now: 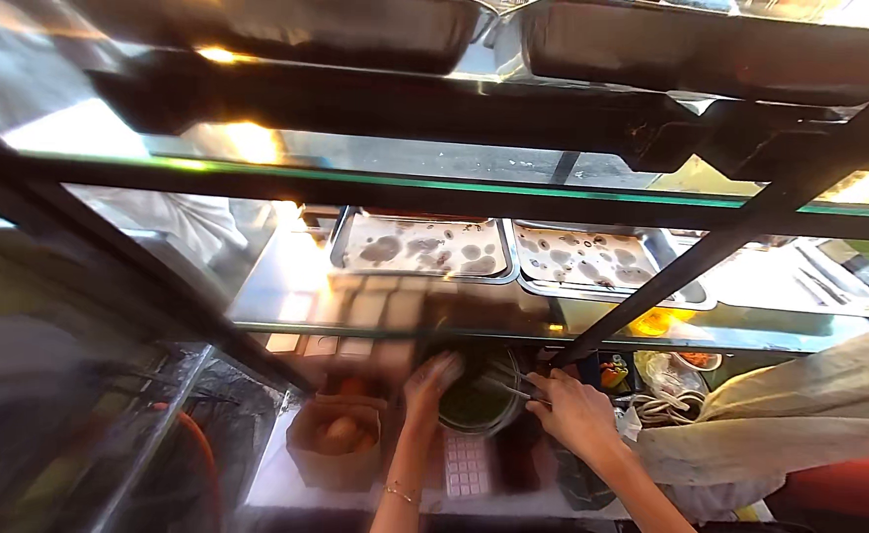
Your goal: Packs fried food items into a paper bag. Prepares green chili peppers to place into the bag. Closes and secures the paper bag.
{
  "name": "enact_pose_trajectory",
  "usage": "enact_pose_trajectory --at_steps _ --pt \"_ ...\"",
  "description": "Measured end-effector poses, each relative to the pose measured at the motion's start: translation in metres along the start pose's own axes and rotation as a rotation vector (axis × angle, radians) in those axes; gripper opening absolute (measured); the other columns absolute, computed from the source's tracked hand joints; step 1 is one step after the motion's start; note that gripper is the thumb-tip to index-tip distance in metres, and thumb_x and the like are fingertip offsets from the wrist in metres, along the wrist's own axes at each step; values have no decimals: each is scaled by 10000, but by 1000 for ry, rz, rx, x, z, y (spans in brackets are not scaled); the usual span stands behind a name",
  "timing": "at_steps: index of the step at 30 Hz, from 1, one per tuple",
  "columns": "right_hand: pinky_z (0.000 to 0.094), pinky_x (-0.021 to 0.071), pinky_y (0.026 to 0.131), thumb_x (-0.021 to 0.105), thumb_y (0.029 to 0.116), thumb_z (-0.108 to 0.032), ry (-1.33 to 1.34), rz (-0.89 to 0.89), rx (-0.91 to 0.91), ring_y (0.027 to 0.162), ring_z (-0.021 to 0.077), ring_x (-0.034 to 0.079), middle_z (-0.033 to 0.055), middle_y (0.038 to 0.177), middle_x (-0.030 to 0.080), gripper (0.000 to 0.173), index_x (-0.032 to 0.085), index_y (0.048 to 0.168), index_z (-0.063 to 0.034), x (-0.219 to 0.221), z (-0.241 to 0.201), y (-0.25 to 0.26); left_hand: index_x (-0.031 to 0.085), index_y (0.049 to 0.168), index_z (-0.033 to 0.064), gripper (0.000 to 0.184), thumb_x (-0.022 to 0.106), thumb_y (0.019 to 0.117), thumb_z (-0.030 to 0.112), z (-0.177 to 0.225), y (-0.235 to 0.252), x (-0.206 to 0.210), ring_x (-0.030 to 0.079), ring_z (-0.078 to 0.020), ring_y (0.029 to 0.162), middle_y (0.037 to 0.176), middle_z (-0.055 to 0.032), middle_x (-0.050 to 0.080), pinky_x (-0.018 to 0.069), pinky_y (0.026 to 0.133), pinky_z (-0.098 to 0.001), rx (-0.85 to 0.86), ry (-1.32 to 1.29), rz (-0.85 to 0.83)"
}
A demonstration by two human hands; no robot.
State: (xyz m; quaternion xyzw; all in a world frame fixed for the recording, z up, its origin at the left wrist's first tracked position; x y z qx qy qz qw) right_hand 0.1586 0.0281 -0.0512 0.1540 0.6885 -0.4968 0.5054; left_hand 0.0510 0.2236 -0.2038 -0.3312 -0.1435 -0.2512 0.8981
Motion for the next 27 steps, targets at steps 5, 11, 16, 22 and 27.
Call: enact_pose_trajectory --at_steps 5,11,16,22,27 --pt "624 513 886 666 947 -364 -28 -122 -68 1162 431 624 223 1338 613 469 653 1340 -109 44 -37 32 559 1281 -97 309 485 980 -94 4 -6 4 722 -244 969 1112 -199 714 607 845 -373 5 -87 -180" --pt "603 525 868 629 960 -270 -44 -80 -35 1140 395 648 175 1260 671 321 709 1228 -111 44 -43 47 558 1276 -72 306 497 976 -71 8 -9 2 711 -238 1008 1145 -190 707 599 848 -356 -41 -139 -212" --pt "597 493 959 619 983 -437 135 -29 -4 1202 336 636 88 1303 688 391 689 1339 -291 23 -6 37 561 1259 -87 279 566 985 -34 9 -7 -4 698 -218 982 1131 -175 695 597 854 -360 8 -101 -188" --pt "502 570 866 656 950 -545 466 78 -97 974 226 711 38 1215 725 434 694 1339 -356 18 30 31 595 1252 -91 250 522 1032 3 -4 -8 6 709 -229 1041 1157 -179 715 587 921 -363 -39 -180 -257" --pt "571 531 854 572 1006 -504 157 168 -178 1069 320 678 73 1211 696 401 642 1387 -404 1 -1 -2 600 1243 -46 245 491 1063 78 -11 -18 26 703 -224 1064 1182 -156 706 581 945 -348 -167 -275 -423"
Point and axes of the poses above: each hand's wrist, its own y-axis towards the middle knuckle, its own x-axis out of the palm, z = x × y, the point moved 6 cm from there along y, towards the middle knuckle
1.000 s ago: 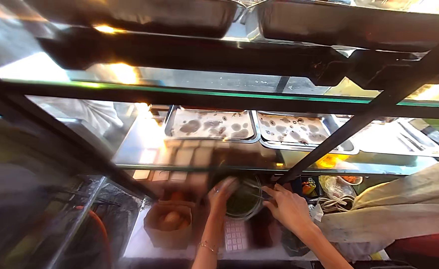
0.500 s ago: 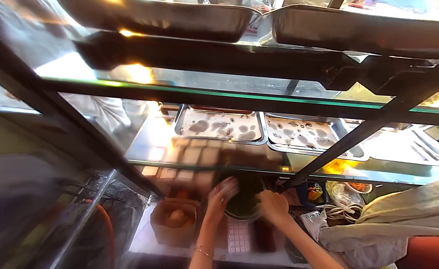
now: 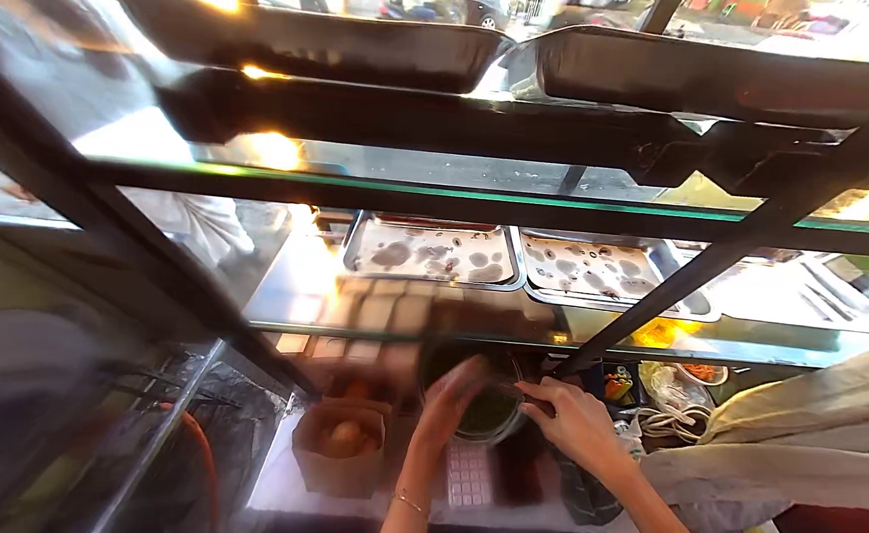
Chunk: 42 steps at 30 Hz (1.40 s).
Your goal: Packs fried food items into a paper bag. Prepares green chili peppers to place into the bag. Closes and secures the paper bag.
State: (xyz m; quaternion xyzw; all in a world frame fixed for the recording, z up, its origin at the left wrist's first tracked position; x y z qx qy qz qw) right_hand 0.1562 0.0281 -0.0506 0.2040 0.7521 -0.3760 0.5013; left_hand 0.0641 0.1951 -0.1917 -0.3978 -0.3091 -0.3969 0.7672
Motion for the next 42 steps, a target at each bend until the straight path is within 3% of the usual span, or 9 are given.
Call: enact_pose_trajectory --at_steps 6,9,17,26,29,31,34,38,42 --pt "547 540 779 610 981 -508 -77 10 -28 977 318 689 94 1200 686 474 601 1438 -380 -9 -9 -11 586 1213 -11 206 477 1042 23 3 -2 -10 714 -187 1006 1110 -122 721 599 882 -312 16 -68 72" --pt "572 535 846 621 974 -525 -87 -32 92 1077 340 677 104 1274 676 506 591 1452 -363 -17 0 -15 537 1254 9 235 421 1049 9 11 -4 -28 714 -167 973 1093 -111 710 602 829 -283 47 -120 168" --pt "590 539 857 639 975 -253 -275 -220 190 1131 420 646 200 1346 618 400 652 1350 -114 43 -6 23 520 1322 -4 314 427 1024 -41 11 -11 -24 712 -188 962 1105 -125 699 602 847 -315 8 -19 175" --pt "580 485 998 633 972 -512 147 -58 183 1237 312 621 52 1333 683 424 666 1371 -373 18 38 9 531 1325 -25 304 535 1024 15 9 -10 -31 701 -226 1023 1162 -160 693 593 885 -360 28 37 145" --pt "450 585 759 669 949 -515 418 6 60 836 193 710 31 1149 742 439 694 1343 -326 15 40 9 559 1334 -28 303 527 1042 49 -1 -4 -27 694 -245 1096 1234 -175 683 586 928 -362 -4 -2 46" --pt "405 597 706 666 944 -521 500 61 1 780 149 706 10 1132 744 455 699 1341 -302 14 30 6 576 1338 -7 316 532 1046 108 -7 -3 -15 697 -218 1111 1246 -155 690 584 942 -330 -26 -31 -59" --pt "523 560 818 605 970 -527 311 190 -31 994 237 705 17 1172 731 435 692 1352 -337 13 9 -5 569 1319 36 306 549 1042 162 -11 -7 -1 712 -181 1067 1192 -122 716 596 896 -294 -57 -106 -77" --pt "504 543 633 625 960 -503 49 284 -132 812 265 696 47 1053 716 421 686 1350 -358 11 -5 -16 582 1309 40 339 632 1004 180 -9 -9 2 709 -186 1094 1246 -137 699 603 890 -285 -50 -237 -99" --pt "509 553 686 615 920 -595 139 244 -185 857 235 690 28 1059 712 505 672 1367 -366 -1 2 -14 606 1274 51 398 738 930 200 -7 -9 -13 727 -195 1027 1180 -141 716 613 862 -291 -14 -326 -98"
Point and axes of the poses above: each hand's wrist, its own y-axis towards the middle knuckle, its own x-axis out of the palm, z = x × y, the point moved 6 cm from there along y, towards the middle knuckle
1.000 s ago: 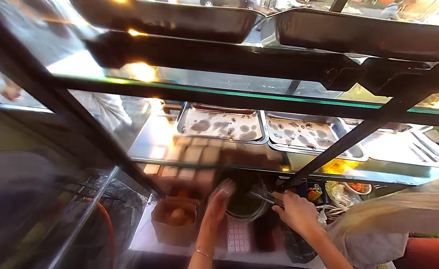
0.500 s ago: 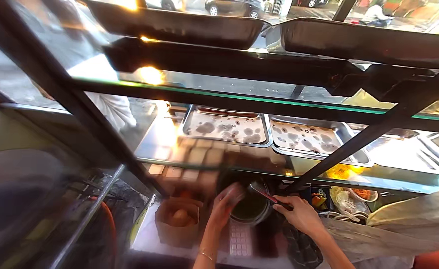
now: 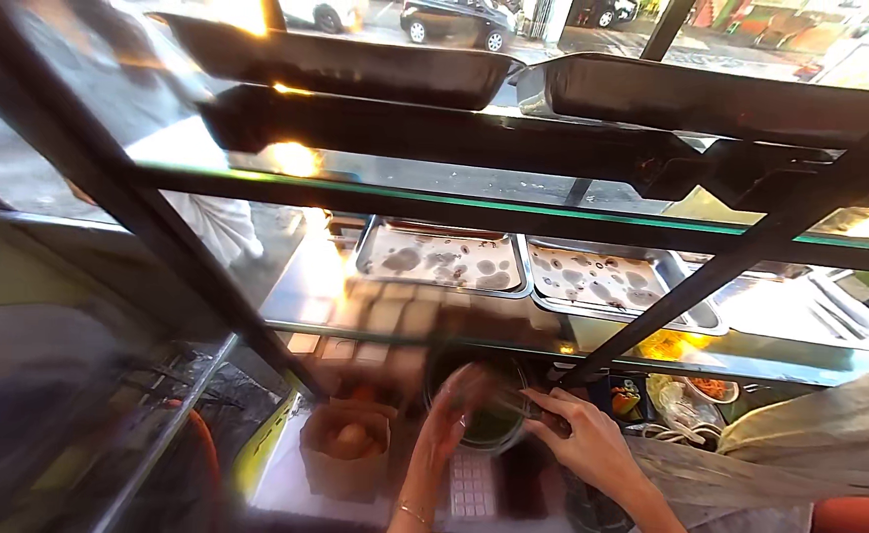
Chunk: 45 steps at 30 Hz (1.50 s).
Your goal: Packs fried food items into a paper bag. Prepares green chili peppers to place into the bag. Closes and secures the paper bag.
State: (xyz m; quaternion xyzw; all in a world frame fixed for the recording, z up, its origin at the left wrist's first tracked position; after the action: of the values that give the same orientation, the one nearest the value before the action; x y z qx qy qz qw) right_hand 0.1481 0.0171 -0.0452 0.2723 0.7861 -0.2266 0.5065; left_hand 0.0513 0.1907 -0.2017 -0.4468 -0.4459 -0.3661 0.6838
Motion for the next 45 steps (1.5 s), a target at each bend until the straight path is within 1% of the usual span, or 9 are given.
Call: enact_pose_trajectory --at_steps 8,15,22,27,29,33,38,42,45 --pt "584 519 950 603 988 -529 -90 -312 313 1234 397 593 201 1421 555 675 477 1545 -171 75 11 56 530 1282 0 287 466 1005 40 23 -13 3 705 -215 1014 1140 -147 698 598 868 -339 99 188 147" --pt "533 402 1141 574 1017 -292 84 -25 40 1393 418 465 252 1504 484 519 542 1485 -70 113 6 66 511 1382 -8 437 411 971 102 31 -44 25 683 -287 1117 1298 -192 652 584 933 -410 106 266 31" --pt "417 639 743 727 948 -152 1299 -201 272 859 247 729 134 982 721 219 658 1092 -3 54 -49 18 754 995 -4 202 810 818 79 33 -69 62 717 -160 803 895 -97 749 615 752 -326 420 998 23" --pt "123 439 495 715 954 -223 1693 -6 167 553 -25 516 -50 753 630 60 705 1010 -204 -1 -15 -20 752 979 -13 162 811 846 59 49 -116 111 712 -168 675 855 -126 748 624 618 -307 470 969 -71" --pt "107 404 440 596 1026 -328 1627 274 191 508 -34 478 -78 725 581 198 653 1151 -186 -17 12 -28 737 963 -6 150 806 839 41 60 -130 114 684 -155 626 818 -117 736 599 567 -294 555 962 11" --pt "363 657 681 817 865 -413 1101 170 -117 954 192 721 78 1310 645 655 572 1353 -52 -28 -40 -42 718 954 -11 170 823 825 24 46 -139 136 705 -167 616 844 -106 751 622 542 -305 633 1096 -20" --pt "161 468 503 732 916 -82 1565 439 88 568 18 557 53 803 706 54 763 950 -53 -44 -19 -32 694 937 -11 158 807 827 -22 31 -153 164 680 -147 544 824 -112 751 592 473 -276 681 1048 -118" --pt "342 639 728 744 937 -278 1378 337 -50 898 186 718 89 1131 701 451 604 1308 -63 -52 -33 -37 652 920 12 168 798 841 -15 43 -161 163 666 -135 524 822 -96 751 573 444 -265 758 1044 -51" --pt "292 584 523 830 860 -164 1203 313 -155 672 140 673 62 934 718 449 653 1254 -39 -55 -62 -41 643 920 15 170 796 849 -6 40 -169 169 666 -131 516 813 -85 748 579 443 -262 797 1065 -64"
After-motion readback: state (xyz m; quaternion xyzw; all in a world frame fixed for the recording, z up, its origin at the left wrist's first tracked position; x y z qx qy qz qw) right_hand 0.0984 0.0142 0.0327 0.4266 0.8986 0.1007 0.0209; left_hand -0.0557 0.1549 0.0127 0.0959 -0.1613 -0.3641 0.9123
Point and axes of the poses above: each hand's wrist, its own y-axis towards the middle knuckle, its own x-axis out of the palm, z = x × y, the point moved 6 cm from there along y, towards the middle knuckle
